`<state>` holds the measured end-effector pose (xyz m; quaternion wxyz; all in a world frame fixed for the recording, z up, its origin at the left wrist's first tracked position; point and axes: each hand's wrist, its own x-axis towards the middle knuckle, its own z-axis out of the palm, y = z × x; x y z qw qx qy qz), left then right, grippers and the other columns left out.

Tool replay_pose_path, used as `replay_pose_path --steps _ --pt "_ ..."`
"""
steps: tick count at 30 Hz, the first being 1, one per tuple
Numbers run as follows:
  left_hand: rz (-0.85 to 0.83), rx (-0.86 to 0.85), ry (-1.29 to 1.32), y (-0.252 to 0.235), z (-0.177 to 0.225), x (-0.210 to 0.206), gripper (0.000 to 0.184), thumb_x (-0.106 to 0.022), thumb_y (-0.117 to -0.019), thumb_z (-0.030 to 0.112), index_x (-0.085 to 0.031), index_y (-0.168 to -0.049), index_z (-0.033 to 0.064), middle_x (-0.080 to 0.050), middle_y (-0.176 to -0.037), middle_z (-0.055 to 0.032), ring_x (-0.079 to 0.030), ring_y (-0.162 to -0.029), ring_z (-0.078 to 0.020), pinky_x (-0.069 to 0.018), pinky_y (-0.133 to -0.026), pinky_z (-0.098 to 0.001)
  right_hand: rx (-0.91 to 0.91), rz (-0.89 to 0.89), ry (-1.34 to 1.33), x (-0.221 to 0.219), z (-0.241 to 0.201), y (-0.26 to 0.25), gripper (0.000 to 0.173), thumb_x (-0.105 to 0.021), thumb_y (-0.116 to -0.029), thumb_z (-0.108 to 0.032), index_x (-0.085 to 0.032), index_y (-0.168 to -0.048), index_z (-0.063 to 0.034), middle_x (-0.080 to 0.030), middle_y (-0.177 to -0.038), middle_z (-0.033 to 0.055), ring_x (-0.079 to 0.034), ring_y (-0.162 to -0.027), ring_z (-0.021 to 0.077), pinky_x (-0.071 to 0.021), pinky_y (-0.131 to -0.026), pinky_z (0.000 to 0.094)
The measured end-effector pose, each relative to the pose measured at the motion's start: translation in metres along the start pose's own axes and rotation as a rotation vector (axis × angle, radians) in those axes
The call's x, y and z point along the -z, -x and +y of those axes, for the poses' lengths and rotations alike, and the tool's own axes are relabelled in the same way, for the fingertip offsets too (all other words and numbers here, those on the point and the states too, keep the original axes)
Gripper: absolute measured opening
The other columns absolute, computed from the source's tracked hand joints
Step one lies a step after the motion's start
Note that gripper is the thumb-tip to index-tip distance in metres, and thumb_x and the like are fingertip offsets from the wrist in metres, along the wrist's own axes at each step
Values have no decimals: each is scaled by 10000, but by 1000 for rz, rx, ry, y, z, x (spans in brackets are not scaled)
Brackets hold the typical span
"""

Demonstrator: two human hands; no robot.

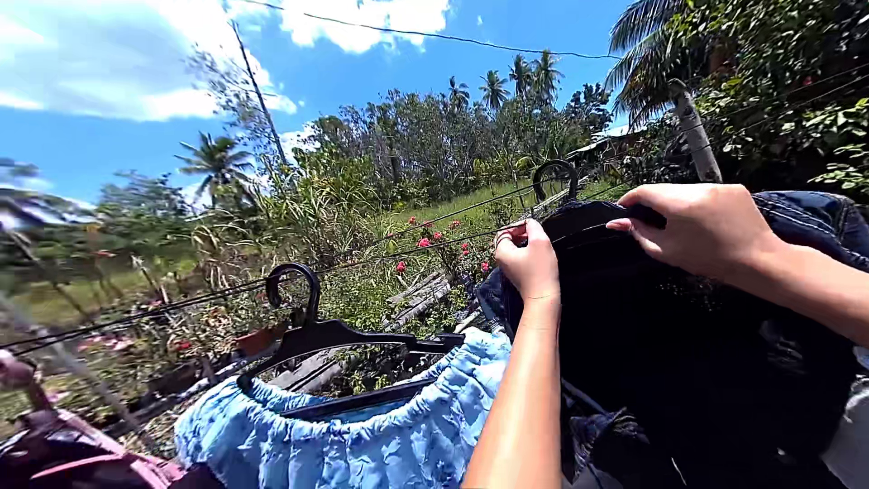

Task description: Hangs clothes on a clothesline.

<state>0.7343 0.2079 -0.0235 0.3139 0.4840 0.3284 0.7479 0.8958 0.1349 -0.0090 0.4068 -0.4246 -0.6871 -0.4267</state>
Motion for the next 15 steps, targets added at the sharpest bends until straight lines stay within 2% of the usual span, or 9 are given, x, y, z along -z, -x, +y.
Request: replay_pose_path --steps 2,3,6,8,10,12,13,14,15 --pt "-57 118 32 -10 8 4 146 -630 -1001 146 -658 -1023 5 -651 -886 -81 -602 -780 -135 -499 -741 -325 54 28 11 3 0 2 260 -648 -925 -243 -729 -955 2 -715 -788 183 -690 -627 381 -487 -500 565" --pt "-100 130 42 -14 15 7 168 -622 -1015 153 -656 -1069 -3 -658 -936 -96 -610 -812 -147 -503 -760 -325 71 24 17 3 0 4 264 -647 -913 -251 -725 -935 0 -705 -761 177 -683 -609 375 -478 -488 552" --pt "-207 28 -1 -22 25 13 200 -577 -1020 78 -679 -1180 13 -677 -1063 -97 -621 -909 -134 -492 -790 -304 18 -143 -10 -7 0 18 201 -748 -883 -212 -733 -910 -13 -687 -714 162 -692 -626 374 -508 -523 575" --pt "-258 36 -23 -19 20 20 256 -540 -1013 32 -670 -1234 32 -664 -1164 -110 -619 -1010 -167 -501 -842 -341 -55 -268 -29 -21 -2 30 179 -777 -890 -208 -739 -918 -36 -692 -719 151 -704 -665 372 -526 -560 581" --pt "-287 162 -14 -8 16 32 300 -557 -1033 101 -607 -1323 39 -624 -1272 -140 -588 -1139 -238 -483 -917 -428 -114 -362 -67 -37 -6 37 181 -772 -905 -224 -742 -943 -50 -698 -736 147 -709 -695 373 -530 -582 585" --pt "-363 250 -71 1 18 50 419 -577 -1048 234 -501 -1412 42 -576 -1369 -165 -555 -1245 -292 -466 -988 -492 -189 -444 -112 -51 -11 40 194 -749 -937 -235 -730 -989 -49 -707 -780 164 -711 -737 393 -532 -617 610" --pt "-430 238 -146 4 22 61 473 -564 -1056 292 -467 -1442 37 -561 -1400 -173 -558 -1260 -306 -471 -1003 -505 -224 -471 -125 -56 -12 40 198 -734 -955 -236 -723 -1016 -48 -711 -807 171 -712 -761 401 -533 -636 619" --pt "-474 172 -236 5 27 70 476 -558 -1058 304 -485 -1436 22 -578 -1385 -180 -592 -1212 -303 -495 -969 -494 -254 -487 -133 -58 -14 40 206 -721 -970 -235 -721 -1051 -45 -716 -838 181 -713 -790 412 -534 -659 629" --pt "-469 45 -321 5 33 76 403 -574 -1052 276 -575 -1353 8 -636 -1290 -172 -642 -1090 -270 -525 -889 -450 -270 -483 -135 -60 -13 40 210 -718 -973 -231 -717 -1062 -40 -715 -846 188 -713 -799 423 -534 -665 636"
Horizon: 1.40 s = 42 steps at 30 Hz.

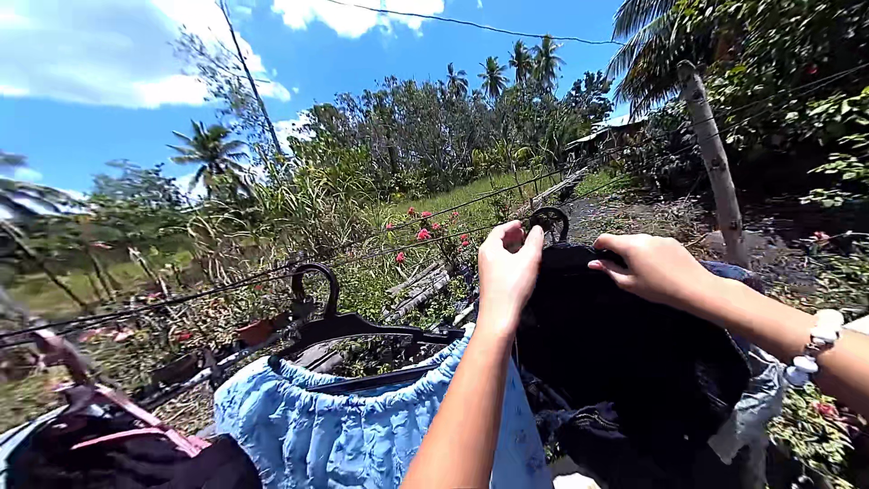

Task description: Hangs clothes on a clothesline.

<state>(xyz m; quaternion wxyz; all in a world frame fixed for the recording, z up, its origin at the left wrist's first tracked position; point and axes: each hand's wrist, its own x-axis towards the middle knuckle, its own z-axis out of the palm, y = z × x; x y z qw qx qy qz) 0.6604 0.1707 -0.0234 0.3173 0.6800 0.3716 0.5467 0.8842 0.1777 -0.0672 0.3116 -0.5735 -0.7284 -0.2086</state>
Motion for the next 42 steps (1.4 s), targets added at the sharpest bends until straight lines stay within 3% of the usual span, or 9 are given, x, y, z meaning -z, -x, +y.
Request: replay_pose_path --steps 2,6,8,12,17,20,26,33,42 --pt "146 -293 -199 -8 11 7 213 -621 -1017 187 -720 -1128 35 -705 -1080 -104 -672 -908 -172 -544 -787 -366 -3 31 3 0 5 -2 215 -734 -963 -234 -720 -1056 -41 -710 -816 195 -706 -763 438 -523 -627 645" --pt "93 -442 -830 -53 49 24 428 -560 -1040 252 -581 -1418 53 -546 -1464 -160 -490 -1373 -324 -351 -1124 -555 13 101 47 2 -1 -1 194 -754 -939 -213 -716 -1002 -33 -677 -735 193 -689 -695 437 -501 -559 623" --pt "-12 -353 -1039 -68 65 17 398 -561 -1043 275 -618 -1347 25 -620 -1359 -180 -555 -1306 -336 -374 -1092 -579 -12 131 85 9 -7 -2 195 -749 -942 -217 -711 -996 -34 -668 -721 191 -685 -687 435 -491 -550 609" --pt "-36 -477 -1009 -39 64 -6 174 -634 -962 103 -705 -1069 -15 -681 -1113 -176 -640 -1123 -326 -516 -886 -493 -98 144 64 32 -23 -7 214 -739 -955 -203 -719 -1030 -4 -677 -760 252 -680 -736 504 -481 -580 655" --pt "-8 -709 -855 -10 -1 -6 225 -589 -975 14 -717 -1150 -48 -707 -1082 -218 -685 -1042 -370 -541 -924 -493 -48 288 -41 46 -22 7 218 -709 -945 -213 -738 -1015 -8 -694 -778 228 -683 -728 475 -475 -598 671" --pt "-47 -704 -950 -15 -4 1 338 -547 -1002 41 -653 -1319 -11 -645 -1358 -191 -570 -1330 -346 -324 -1187 -545 31 339 -101 39 -18 10 256 -682 -934 -259 -753 -1007 -24 -705 -765 178 -692 -704 407 -485 -594 630" --pt "-188 -489 -1040 -18 -4 6 527 -482 -1069 264 -422 -1546 49 -410 -1610 -120 -306 -1530 -266 -86 -1263 -525 0 199 -168 23 -16 13 231 -696 -945 -251 -751 -1038 -48 -725 -826 158 -713 -775 370 -522 -660 622" --pt "-221 -475 -889 9 10 7 390 -561 -1014 174 -607 -1360 1 -539 -1496 -146 -598 -1243 -348 -407 -1036 -579 -467 -128 -164 12 -25 -5 278 -647 -1018 -267 -713 -1166 -41 -721 -1048 234 -683 -1018 452 -495 -838 677" --pt "-255 -223 -1015 -13 70 6 312 -608 -994 301 -704 -1185 75 -678 -1174 -183 -632 -1119 -397 -450 -887 -656 -535 323 -280 16 -24 27 199 -672 -985 -147 -709 -1093 16 -718 -952 239 -697 -908 440 -510 -774 654"
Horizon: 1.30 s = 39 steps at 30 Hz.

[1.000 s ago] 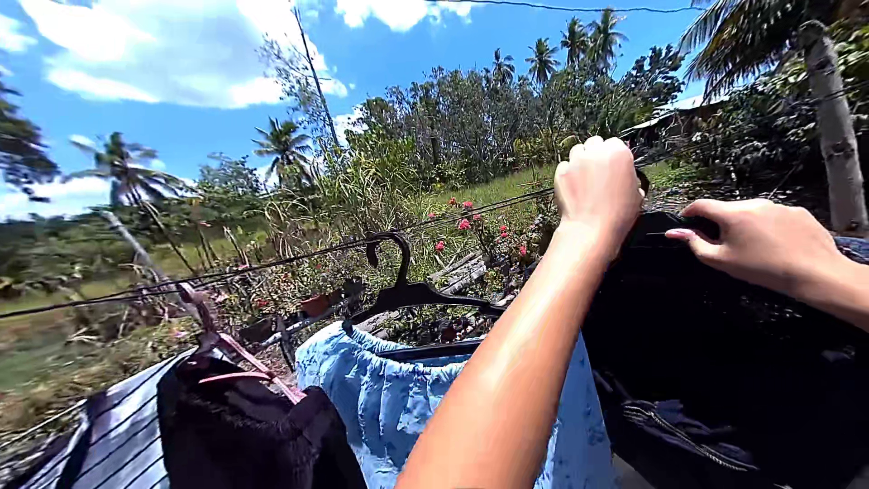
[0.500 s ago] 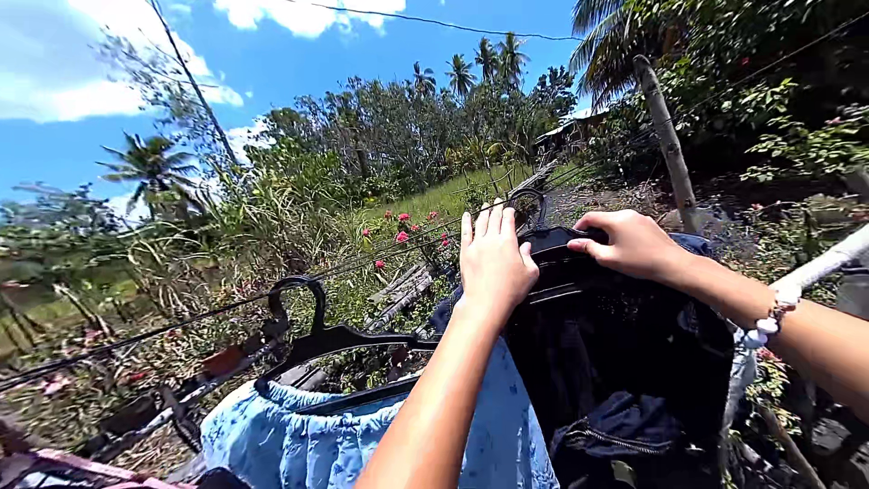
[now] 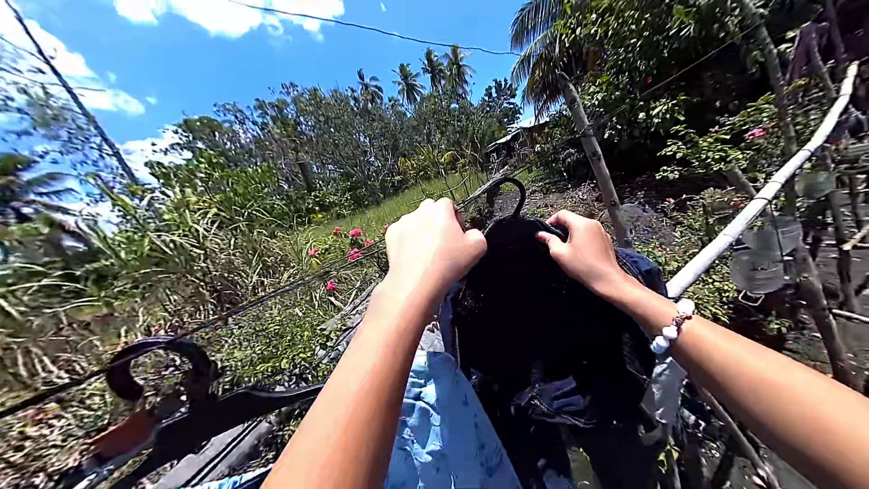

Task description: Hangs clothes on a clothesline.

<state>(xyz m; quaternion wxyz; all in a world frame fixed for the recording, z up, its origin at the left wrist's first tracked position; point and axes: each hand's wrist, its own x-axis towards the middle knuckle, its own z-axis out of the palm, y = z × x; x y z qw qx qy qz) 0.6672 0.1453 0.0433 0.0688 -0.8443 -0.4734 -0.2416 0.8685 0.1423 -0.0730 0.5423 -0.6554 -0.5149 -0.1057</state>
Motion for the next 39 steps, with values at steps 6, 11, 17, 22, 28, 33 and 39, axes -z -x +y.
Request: replay_pose_path --steps 6,11,17,22,28,33,39 --pt "-93 26 16 -29 -1 20 492 -621 -1000 414 -650 -1304 28 -492 -1421 -285 -620 -1118 -454 -493 -902 -657 -15 -1 -51 4 -14 -6 208 -680 -989 -184 -709 -1077 3 -714 -928 217 -697 -895 407 -521 -774 624" --pt "-94 -31 -281 -20 5 24 593 -622 -1010 398 -495 -1466 41 -439 -1504 -225 -647 -1105 -410 -516 -925 -585 37 185 -76 31 -31 -31 193 -686 -976 -149 -715 -1074 14 -721 -944 218 -698 -900 403 -519 -781 621" --pt "-88 -31 -135 -32 -7 19 554 -555 -1041 425 -559 -1424 24 -458 -1482 -259 -562 -1238 -446 -443 -996 -623 237 45 118 83 -47 -53 216 -679 -979 -215 -722 -1064 -22 -717 -942 196 -691 -908 394 -502 -750 641" --pt "-15 18 -142 -29 -9 -12 522 -459 -1074 411 -643 -1301 -21 -472 -1431 -296 -531 -1262 -453 -443 -1000 -602 263 -202 231 64 -51 -50 257 -695 -974 -317 -755 -970 -68 -723 -907 154 -695 -889 358 -511 -730 619" --pt "254 -104 -377 9 -13 -78 708 -659 -999 293 -375 -1505 -111 -286 -1599 -327 -271 -1492 -492 -332 -1149 -565 310 -210 266 51 -70 -43 252 -687 -980 -316 -747 -950 -73 -715 -864 143 -691 -857 357 -496 -696 600" --pt "373 -203 -111 14 -24 -90 664 -752 -891 269 -527 -1380 -121 -330 -1551 -364 -309 -1463 -510 -369 -1130 -567 356 -262 248 37 -62 -20 237 -701 -969 -306 -732 -881 -88 -683 -761 105 -679 -747 317 -495 -628 564" --pt "359 -214 37 31 -20 -84 457 -690 -936 380 -679 -1219 22 -447 -1499 -301 -380 -1425 -500 -382 -1093 -619 234 -344 220 15 -17 -1 239 -669 -1002 -261 -740 -994 -33 -719 -879 188 -705 -876 396 -522 -735 635"
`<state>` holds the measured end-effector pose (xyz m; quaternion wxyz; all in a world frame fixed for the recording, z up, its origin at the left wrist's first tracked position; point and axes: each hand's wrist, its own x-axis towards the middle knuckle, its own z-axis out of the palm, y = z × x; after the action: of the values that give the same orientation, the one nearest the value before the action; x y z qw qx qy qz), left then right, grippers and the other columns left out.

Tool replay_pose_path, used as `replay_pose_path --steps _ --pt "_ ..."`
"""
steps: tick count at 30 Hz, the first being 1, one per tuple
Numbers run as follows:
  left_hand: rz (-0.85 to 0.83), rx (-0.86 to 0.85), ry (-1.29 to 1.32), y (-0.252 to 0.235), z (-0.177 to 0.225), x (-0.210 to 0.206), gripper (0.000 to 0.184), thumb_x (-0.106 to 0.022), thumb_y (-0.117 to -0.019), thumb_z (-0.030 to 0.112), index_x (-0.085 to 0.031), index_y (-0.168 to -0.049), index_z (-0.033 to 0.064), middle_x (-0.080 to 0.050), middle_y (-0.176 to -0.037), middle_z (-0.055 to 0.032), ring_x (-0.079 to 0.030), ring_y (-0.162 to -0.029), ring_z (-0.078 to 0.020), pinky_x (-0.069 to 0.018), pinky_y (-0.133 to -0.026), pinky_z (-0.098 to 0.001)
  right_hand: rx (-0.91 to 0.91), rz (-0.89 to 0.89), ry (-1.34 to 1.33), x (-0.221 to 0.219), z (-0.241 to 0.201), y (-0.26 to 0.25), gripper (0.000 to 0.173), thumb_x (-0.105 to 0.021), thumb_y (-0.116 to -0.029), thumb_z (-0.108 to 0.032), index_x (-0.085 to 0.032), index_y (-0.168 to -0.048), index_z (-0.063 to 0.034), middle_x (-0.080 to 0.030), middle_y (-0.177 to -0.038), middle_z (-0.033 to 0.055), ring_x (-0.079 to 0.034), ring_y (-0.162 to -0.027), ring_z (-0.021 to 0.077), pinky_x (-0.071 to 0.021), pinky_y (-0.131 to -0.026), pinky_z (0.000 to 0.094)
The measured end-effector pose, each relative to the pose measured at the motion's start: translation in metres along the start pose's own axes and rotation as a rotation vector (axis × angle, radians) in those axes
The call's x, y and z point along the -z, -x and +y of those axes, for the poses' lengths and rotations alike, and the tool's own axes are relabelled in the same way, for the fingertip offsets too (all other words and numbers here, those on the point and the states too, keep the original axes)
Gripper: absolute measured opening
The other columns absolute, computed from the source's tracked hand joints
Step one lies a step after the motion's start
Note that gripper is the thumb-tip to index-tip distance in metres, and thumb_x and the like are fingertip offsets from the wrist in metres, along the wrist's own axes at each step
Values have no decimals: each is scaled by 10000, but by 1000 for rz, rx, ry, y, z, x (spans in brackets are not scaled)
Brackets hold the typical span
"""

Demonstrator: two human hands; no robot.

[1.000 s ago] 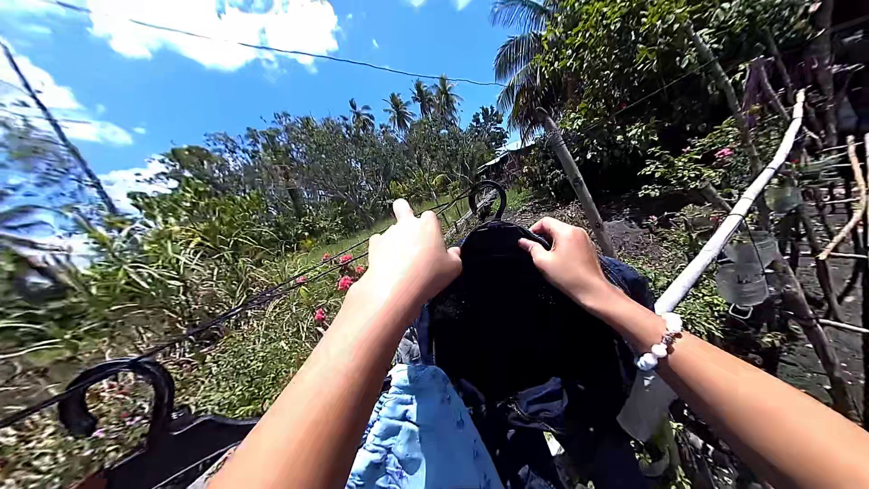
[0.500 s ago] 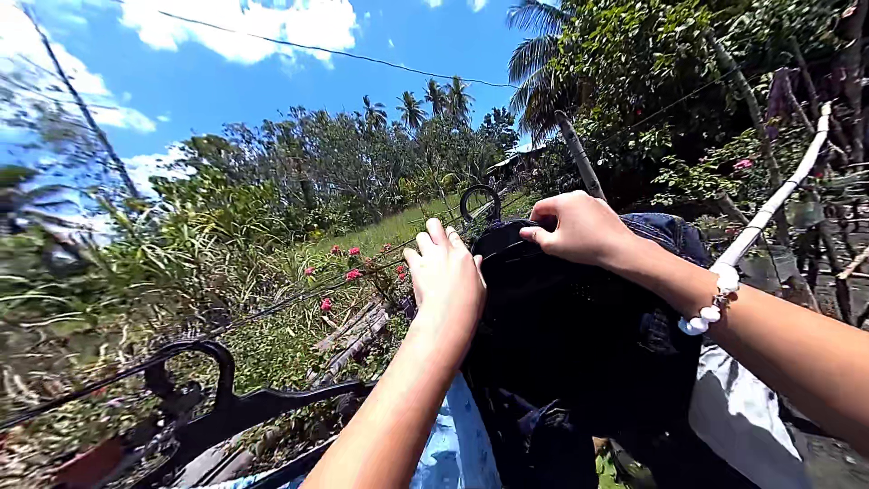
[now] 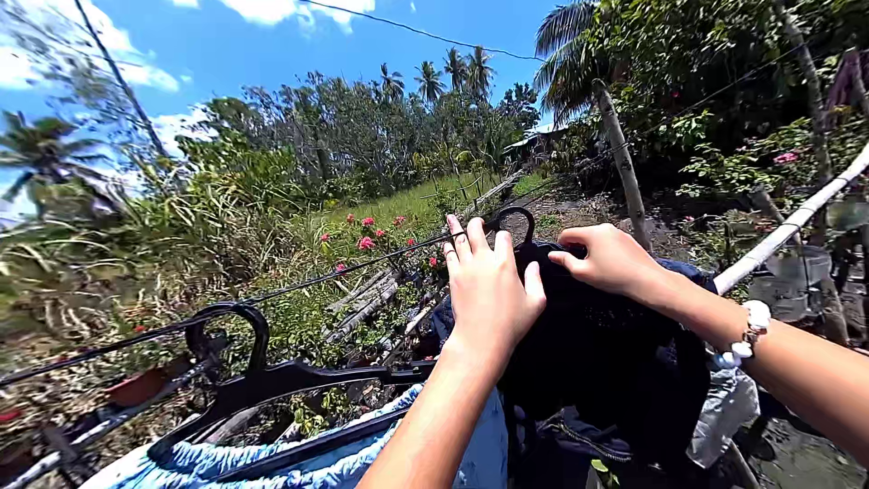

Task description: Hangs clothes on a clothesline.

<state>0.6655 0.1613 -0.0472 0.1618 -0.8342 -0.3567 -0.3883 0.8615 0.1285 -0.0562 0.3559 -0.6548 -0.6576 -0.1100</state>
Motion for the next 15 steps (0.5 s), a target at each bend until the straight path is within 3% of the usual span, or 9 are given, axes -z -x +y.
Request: replay_pose_path --steps 4,5,8,12,15 --pt "-54 -6 100 24 -6 9 487 -651 -976 379 -636 -1349 67 -284 -1660 -168 -288 -1511 -417 -363 -1142 -573 46 42 -46 -9 9 4 274 -637 -1024 -273 -736 -1077 -23 -730 -937 214 -708 -910 423 -519 -770 663" --pt "-91 15 159 38 -5 16 502 -619 -994 408 -615 -1382 90 -276 -1671 -133 -307 -1511 -388 -377 -1138 -572 81 72 -60 -10 10 4 283 -623 -1029 -270 -740 -1072 -16 -730 -926 217 -709 -899 426 -516 -762 664" --pt "-135 12 299 92 -15 33 535 -584 -973 489 -632 -1380 145 -419 -1607 -75 -446 -1446 -275 -397 -1125 -563 164 164 -76 -14 9 -1 353 -578 -1019 -324 -736 -992 -9 -714 -860 210 -702 -834 417 -502 -692 657" --pt "128 -88 498 168 -59 64 289 -606 -1009 312 -704 -1228 151 -613 -1414 -16 -563 -1328 -151 -511 -1088 -347 259 192 -110 -13 5 -17 444 -553 -1019 -400 -719 -922 0 -693 -821 184 -679 -783 352 -490 -670 601" --pt "182 78 437 244 -88 93 200 -552 -1047 285 -688 -1164 196 -665 -1289 71 -586 -1256 -56 -504 -1045 -262 225 120 -79 -11 5 -31 500 -541 -1029 -448 -706 -955 19 -683 -886 234 -668 -853 406 -476 -726 645"
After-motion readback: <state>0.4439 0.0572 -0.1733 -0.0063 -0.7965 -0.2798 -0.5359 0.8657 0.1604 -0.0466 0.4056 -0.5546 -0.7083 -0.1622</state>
